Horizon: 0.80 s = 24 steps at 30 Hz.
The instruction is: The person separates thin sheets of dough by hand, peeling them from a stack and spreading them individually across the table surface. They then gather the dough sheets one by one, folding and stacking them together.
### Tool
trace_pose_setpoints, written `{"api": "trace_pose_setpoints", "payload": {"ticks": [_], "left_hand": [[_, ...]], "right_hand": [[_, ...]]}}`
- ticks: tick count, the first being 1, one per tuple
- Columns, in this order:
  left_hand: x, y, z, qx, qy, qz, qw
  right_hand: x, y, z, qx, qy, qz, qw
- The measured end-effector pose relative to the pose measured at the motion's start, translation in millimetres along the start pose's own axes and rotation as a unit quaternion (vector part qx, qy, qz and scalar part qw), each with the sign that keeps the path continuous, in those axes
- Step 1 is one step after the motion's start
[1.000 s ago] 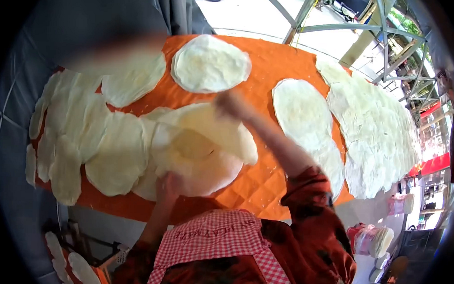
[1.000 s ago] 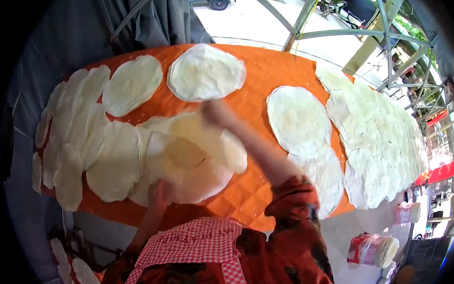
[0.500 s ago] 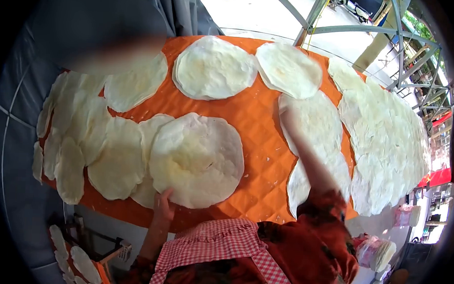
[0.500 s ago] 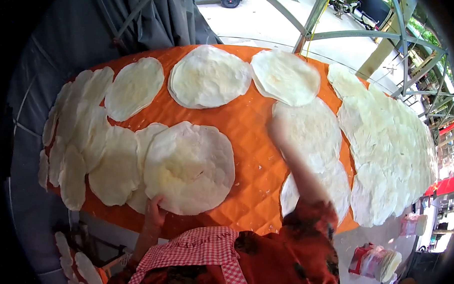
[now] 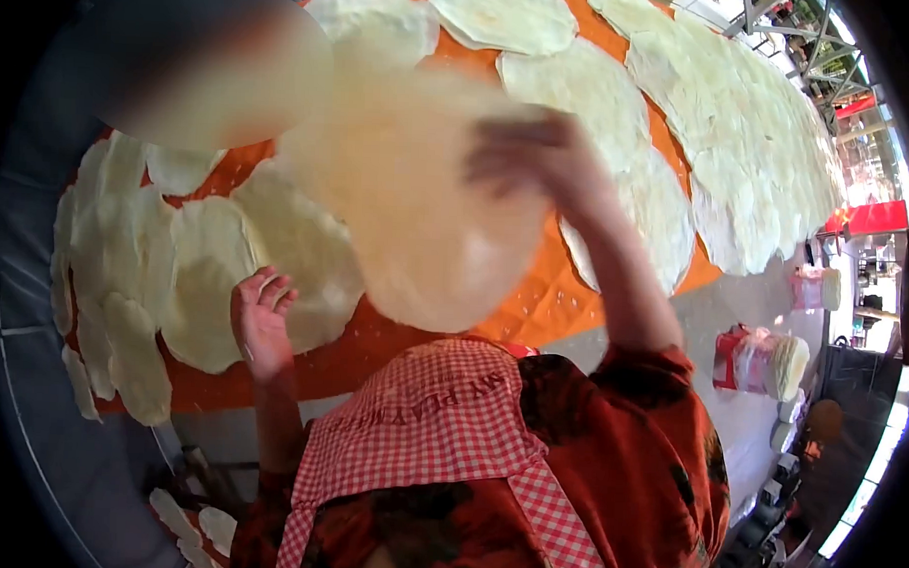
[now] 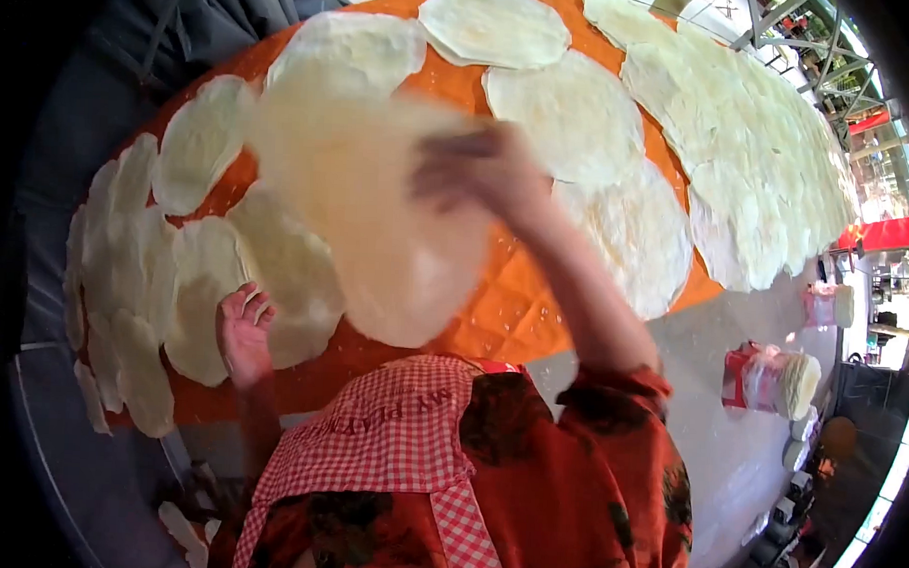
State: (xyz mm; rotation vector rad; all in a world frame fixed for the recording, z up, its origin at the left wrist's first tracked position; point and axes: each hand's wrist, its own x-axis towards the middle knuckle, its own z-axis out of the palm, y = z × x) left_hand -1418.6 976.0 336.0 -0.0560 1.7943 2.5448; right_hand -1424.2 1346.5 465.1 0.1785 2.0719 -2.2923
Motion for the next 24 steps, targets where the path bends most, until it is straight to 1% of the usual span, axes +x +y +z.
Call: {"api": "trace_pose_setpoints", "payload": {"ticks": [1,2,3,4,5,6,7,8,9,10,12,13,14,15,16,18,19,20,21,22,23,24], "left_hand": [[-2.6,-3.8,-17.2,0.005,0.034,-0.021,0.999],[-5.8,-14.1,-36.5,0.017,0.060,-0.049,0.997],[-8.0,-28.2,-56.7,0.028,0.087,-0.074,0.993],[-11.5,-35.6,-72.5,0.038,0.117,-0.094,0.988],[-23.4,-37.2,-71.8,0.031,0.116,-0.074,0.990],[-29.6,-45.2,-79.7,0.063,0.114,-0.080,0.988],[-35.1,-56.5,-88.5,0.094,0.112,-0.090,0.985],[-41.8,-63.8,-93.3,0.130,0.088,-0.084,0.984],[-48.8,-69.8,-97.7,0.168,0.061,-0.080,0.981],[-54.3,-74.6,-104.6,0.206,0.030,-0.077,0.975],[-64.2,-86.2,-118.7,0.215,0.009,-0.054,0.975],[-68.6,-88.8,-123.9,0.219,-0.004,-0.042,0.975],[-72.2,-88.1,-126.5,0.203,-0.005,-0.042,0.978],[-73.7,-86.9,-126.6,0.187,-0.009,-0.039,0.981],[-71.6,-85.6,-125.5,0.172,-0.012,-0.034,0.984],[-66.6,-79.9,-119.4,0.142,-0.010,-0.074,0.987],[-64.9,-75.9,-116.5,0.129,-0.006,-0.095,0.987],[-63.0,-69.7,-113.1,0.127,-0.005,-0.097,0.987],[-59.2,-62.3,-109.5,0.126,-0.003,-0.098,0.987],[-54.4,-58.3,-109.7,0.128,0.000,-0.099,0.987],[-52.7,-60.3,-116.0,0.162,0.018,-0.073,0.984],[-55.3,-64.4,-126.4,0.196,0.038,-0.046,0.979]], "right_hand": [[-17.7,-2.9,-16.6,-0.052,0.072,0.010,0.996],[-36.8,1.7,-33.4,-0.103,0.120,0.019,0.987],[-54.0,20.4,-56.6,-0.206,0.176,0.025,0.962],[-70.6,46.6,-77.4,-0.218,0.227,0.017,0.949],[-90.4,74.1,-101.3,-0.229,0.228,0.008,0.946],[-108.2,106.2,-121.0,-0.211,0.242,0.026,0.947],[-126.6,150.0,-156.9,-0.204,0.240,0.076,0.946],[-146.8,175.2,-168.4,-0.212,0.264,0.124,0.933],[-176.4,222.9,-193.8,-0.372,0.309,0.081,0.872],[-193.4,254.9,-209.2,-0.517,0.348,0.035,0.782],[-178.8,226.2,-149.8,-0.594,0.450,0.075,0.663],[-155.1,237.5,-135.3,-0.462,0.469,0.001,0.752],[-122.2,223.9,-98.0,-0.341,0.424,0.014,0.839],[-86.7,238.8,-90.6,-0.251,0.306,0.033,0.918],[-45.7,201.0,-28.4,-0.066,0.270,0.073,0.958],[36.7,193.2,20.1,0.059,0.189,0.106,0.975],[81.2,201.3,27.6,0.089,0.153,0.111,0.978],[134.5,236.1,23.3,0.081,0.147,0.048,0.985],[176.8,236.9,22.8,0.186,0.157,0.090,0.966],[226.1,247.8,20.8,0.181,0.215,0.097,0.955],[271.6,254.0,23.8,0.178,0.270,0.104,0.940],[300.1,239.2,33.0,0.194,0.305,0.120,0.925]]}}
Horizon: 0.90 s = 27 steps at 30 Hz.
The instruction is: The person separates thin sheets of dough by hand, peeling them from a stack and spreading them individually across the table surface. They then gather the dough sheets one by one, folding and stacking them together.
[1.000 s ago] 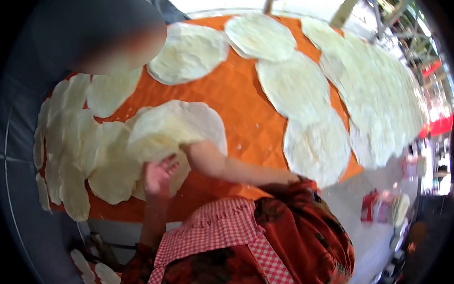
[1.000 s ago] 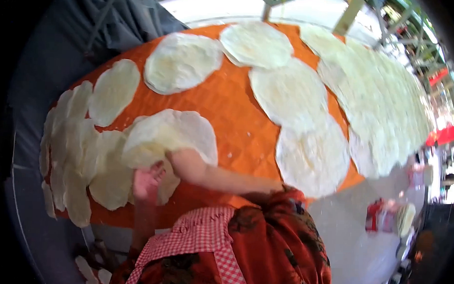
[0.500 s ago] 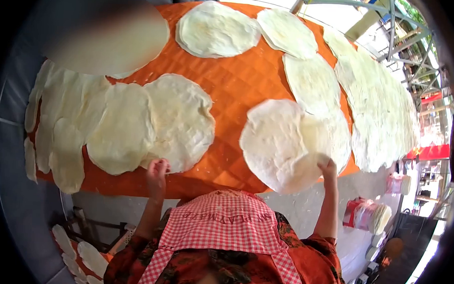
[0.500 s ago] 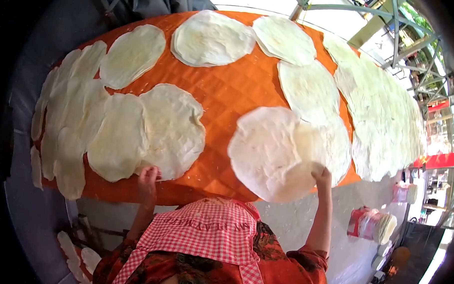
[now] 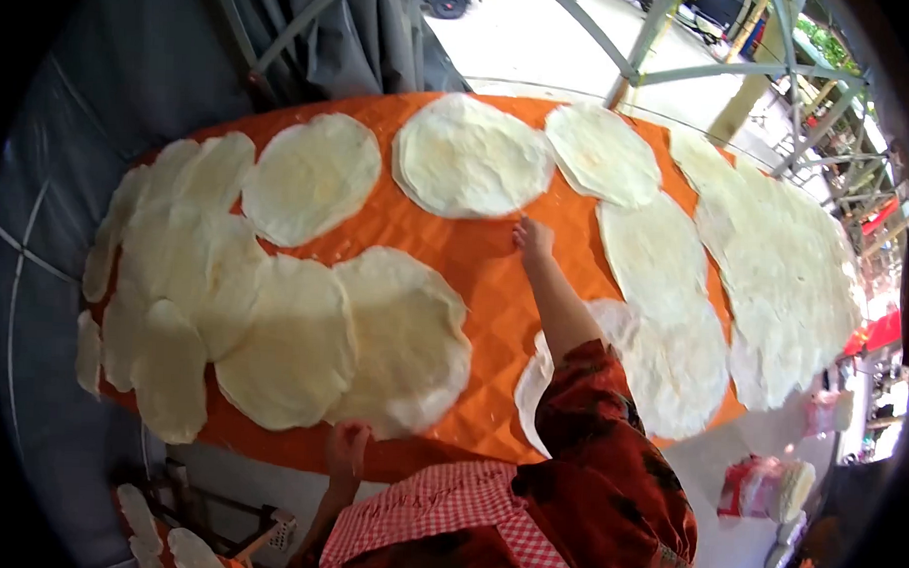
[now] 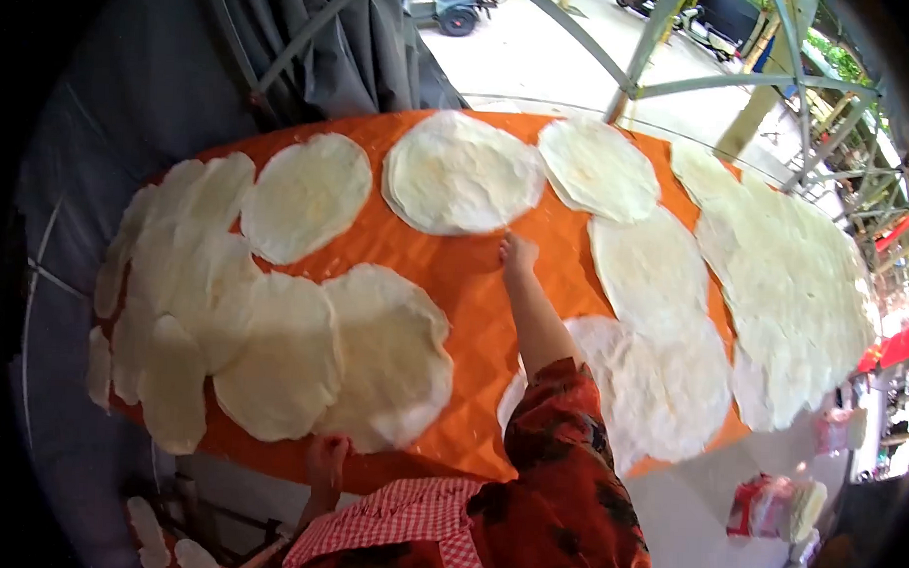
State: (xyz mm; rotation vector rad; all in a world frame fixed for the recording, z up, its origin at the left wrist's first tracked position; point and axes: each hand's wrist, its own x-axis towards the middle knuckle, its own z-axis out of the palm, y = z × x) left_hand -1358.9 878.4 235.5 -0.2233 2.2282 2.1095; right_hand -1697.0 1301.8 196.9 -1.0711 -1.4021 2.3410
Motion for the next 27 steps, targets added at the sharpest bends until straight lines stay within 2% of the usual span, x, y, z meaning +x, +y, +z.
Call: {"api": "trace_pose_setpoints", "payload": {"ticks": [2,4,5,8,9,11,12,14,16,18,20,22,25,26,27], "left_hand": [[-7.2,0.4,-16.3,0.031,0.042,0.004,0.999],[-14.1,24.1,-26.9,0.029,0.081,-0.032,0.996],[-17.7,34.6,-29.8,0.030,0.103,-0.056,0.993],[-12.5,39.4,-31.5,0.009,0.143,-0.093,0.985],[-15.6,37.2,-31.3,-0.002,0.153,-0.105,0.983],[-0.5,39.1,-30.6,-0.016,0.119,-0.062,0.991],[11.1,43.0,-28.6,-0.026,0.103,-0.039,0.994],[40.9,59.8,-27.3,-0.093,0.087,-0.050,0.991],[73.9,75.0,-25.3,-0.229,0.072,-0.078,0.968],[109.5,72.1,-30.4,-0.386,-0.003,-0.085,0.919],[127.1,89.5,-26.5,-0.480,-0.093,-0.030,0.872],[133.5,91.0,-29.4,-0.517,-0.156,0.006,0.842],[120.0,87.5,-50.5,-0.580,-0.174,0.010,0.795],[108.9,88.9,-61.0,-0.594,-0.173,-0.029,0.785],[102.8,71.6,-73.7,-0.535,-0.147,-0.071,0.829]], "right_hand": [[11.5,-26.4,45.5,0.027,0.077,0.039,0.996],[58.3,-19.6,68.5,0.036,0.122,-0.034,0.991],[66.2,-29.8,77.6,0.021,0.118,0.021,0.993],[80.3,-61.4,102.3,-0.203,0.059,-0.142,0.967],[81.9,-81.1,117.4,-0.180,0.035,-0.203,0.962],[91.3,-125.4,162.8,-0.344,0.054,-0.386,0.855],[75.0,-157.8,185.7,-0.545,-0.014,-0.480,0.687],[-14.5,-198.6,230.4,-0.457,-0.108,-0.545,0.694],[-105.4,-202.0,252.1,-0.441,-0.166,-0.624,0.624],[-191.1,-174.7,247.8,-0.521,-0.222,-0.613,0.551],[-275.5,-120.3,225.2,-0.548,-0.232,-0.591,0.544],[-336.1,-57.6,200.5,-0.611,-0.259,-0.553,0.503],[-377.5,48.5,160.0,-0.598,-0.373,-0.496,0.507],[-385.6,79.8,148.3,-0.599,-0.401,-0.468,0.512],[-392.8,99.2,140.4,-0.618,-0.425,-0.383,0.540]]}}
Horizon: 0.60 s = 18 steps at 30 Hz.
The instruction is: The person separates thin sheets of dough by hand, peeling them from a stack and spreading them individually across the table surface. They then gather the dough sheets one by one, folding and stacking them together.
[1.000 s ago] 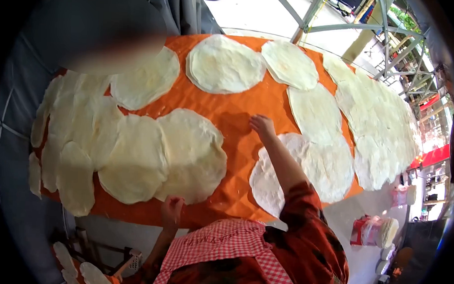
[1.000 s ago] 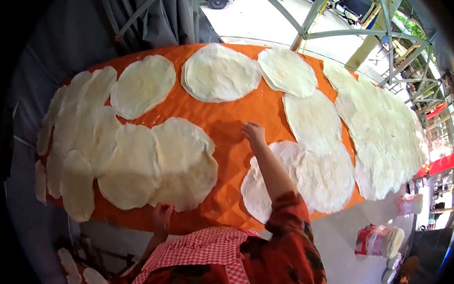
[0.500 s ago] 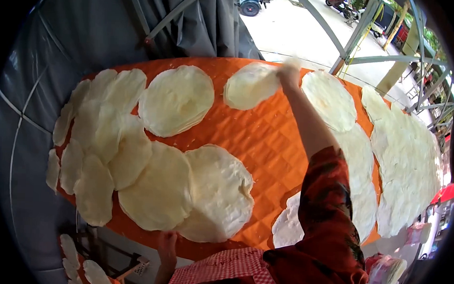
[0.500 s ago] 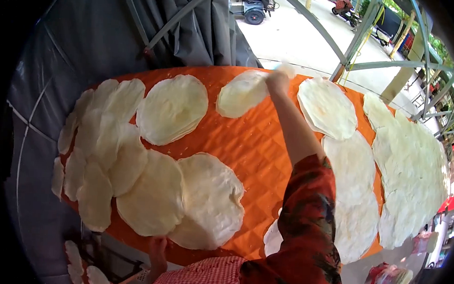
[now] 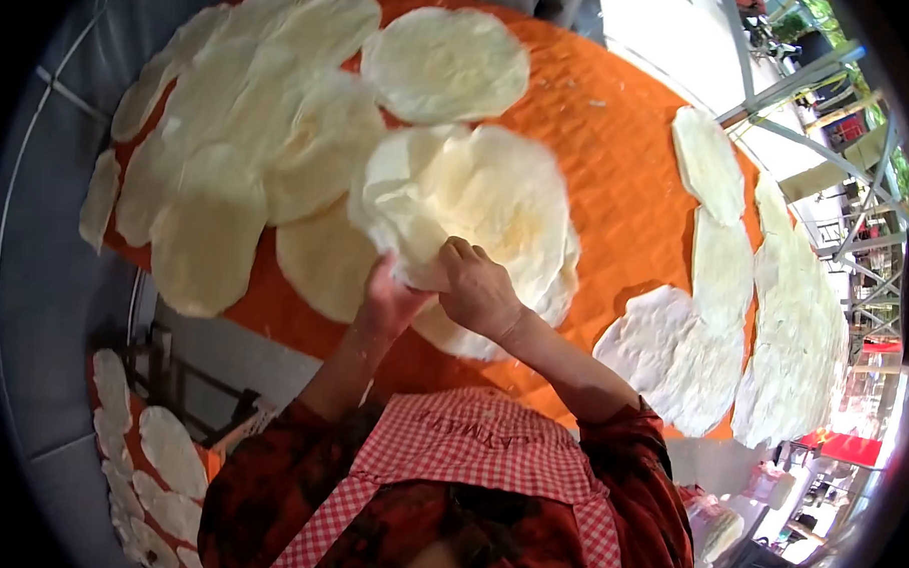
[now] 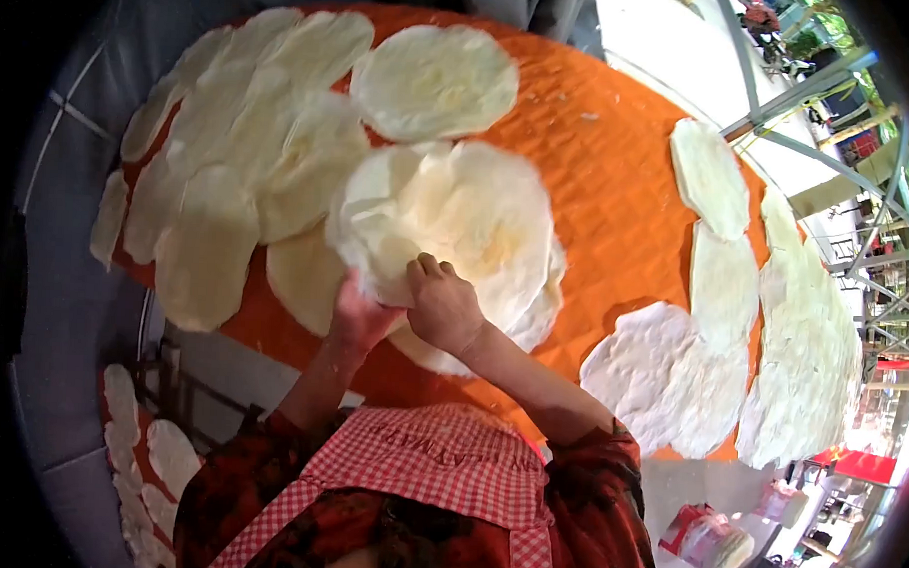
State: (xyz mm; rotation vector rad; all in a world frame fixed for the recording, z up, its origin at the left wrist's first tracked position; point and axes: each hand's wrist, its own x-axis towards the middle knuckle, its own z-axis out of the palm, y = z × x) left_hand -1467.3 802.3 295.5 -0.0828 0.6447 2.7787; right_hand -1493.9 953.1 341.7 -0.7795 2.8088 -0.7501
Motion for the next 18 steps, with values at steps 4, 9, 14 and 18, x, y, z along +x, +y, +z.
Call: {"api": "trace_pose_setpoints", "payload": {"ticks": [4,9,14,18], "left_hand": [[-30.6,-1.0,-98.8,0.118,0.033,-0.099,0.987],[-34.1,1.3,-59.3,0.228,0.049,0.023,0.972],[-30.6,5.8,-79.1,0.068,0.050,-0.082,0.993],[-29.8,1.1,-73.6,0.107,0.104,-0.075,0.986]], "right_hand": [[-18.1,4.5,35.8,0.091,-0.024,0.009,0.996],[-17.0,-4.4,48.8,0.022,0.078,-0.041,0.996],[-11.4,-0.4,55.6,0.047,0.099,-0.034,0.993],[7.5,-1.1,2.4,0.034,0.086,0.077,0.993]]}}
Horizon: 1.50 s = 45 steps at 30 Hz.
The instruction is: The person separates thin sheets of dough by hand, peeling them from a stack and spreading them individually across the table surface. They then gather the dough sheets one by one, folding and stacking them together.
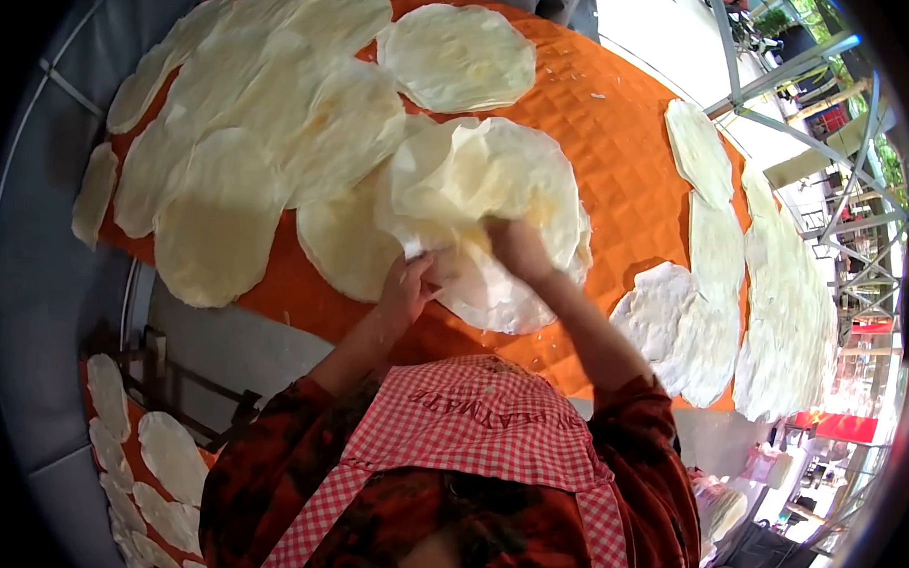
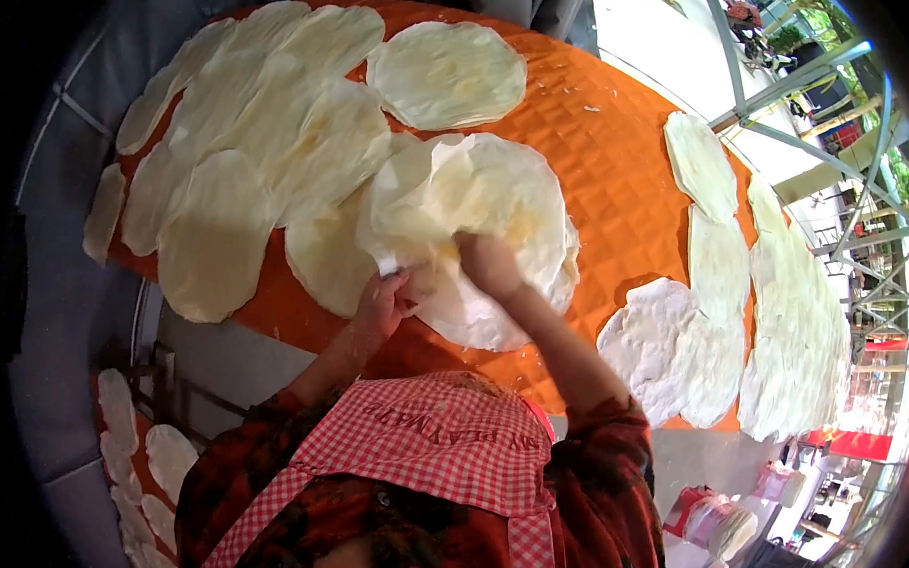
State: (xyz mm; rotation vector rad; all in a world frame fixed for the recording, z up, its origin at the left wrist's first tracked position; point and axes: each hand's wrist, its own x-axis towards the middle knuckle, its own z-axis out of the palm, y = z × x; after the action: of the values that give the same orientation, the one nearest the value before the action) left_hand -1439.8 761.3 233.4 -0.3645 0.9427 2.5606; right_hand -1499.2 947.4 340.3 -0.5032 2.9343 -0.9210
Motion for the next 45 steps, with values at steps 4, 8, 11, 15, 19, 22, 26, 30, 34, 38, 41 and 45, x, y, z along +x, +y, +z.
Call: {"api": "trace_pose_setpoints", "payload": {"ticks": [4,8,11,15,19,22,26,30,34,38,41,45], "left_hand": [[-7.4,-7.6,-7.6,0.020,0.044,-0.017,0.999],[-13.8,-15.9,-0.2,-0.031,0.081,-0.007,0.996],[-13.0,-9.0,7.8,-0.028,0.062,-0.010,0.998],[-15.4,-26.6,-14.1,0.018,0.049,0.013,0.999],[-32.4,-12.6,24.3,0.052,0.072,-0.015,0.996],[-41.7,-1.6,49.6,0.076,0.080,0.010,0.994],[-38.8,-1.3,47.1,0.100,0.092,0.044,0.990],[-31.6,-22.1,3.0,0.365,0.104,0.161,0.911],[-33.2,-24.7,-1.8,0.547,0.100,0.200,0.807],[-38.9,-15.9,24.5,0.466,0.112,0.165,0.862],[-37.8,-10.7,11.9,0.675,0.031,0.291,0.677],[-24.2,-9.9,17.5,0.446,0.086,0.183,0.872]], "right_hand": [[76.3,5.0,-103.0,-0.142,0.027,-0.055,0.988],[55.8,-44.3,-95.0,-0.277,0.023,-0.186,0.942],[2.6,-31.4,-6.0,-0.349,0.025,-0.233,0.907],[-13.9,-27.5,24.2,-0.172,-0.266,-0.106,0.943],[44.5,21.7,-19.9,-0.132,-0.044,-0.137,0.981],[96.8,75.1,-154.8,0.106,-0.019,0.003,0.994],[53.5,156.2,-277.8,0.413,0.191,0.076,0.887],[-28.4,309.2,-252.3,0.402,0.373,0.143,0.824],[-129.9,463.0,-129.6,0.186,0.449,0.319,0.813],[-156.4,472.0,-89.1,0.143,0.513,0.345,0.773],[-132.5,436.9,-154.3,0.216,0.386,0.426,0.789],[-102.5,356.4,-247.4,0.347,0.437,0.263,0.787]]}}
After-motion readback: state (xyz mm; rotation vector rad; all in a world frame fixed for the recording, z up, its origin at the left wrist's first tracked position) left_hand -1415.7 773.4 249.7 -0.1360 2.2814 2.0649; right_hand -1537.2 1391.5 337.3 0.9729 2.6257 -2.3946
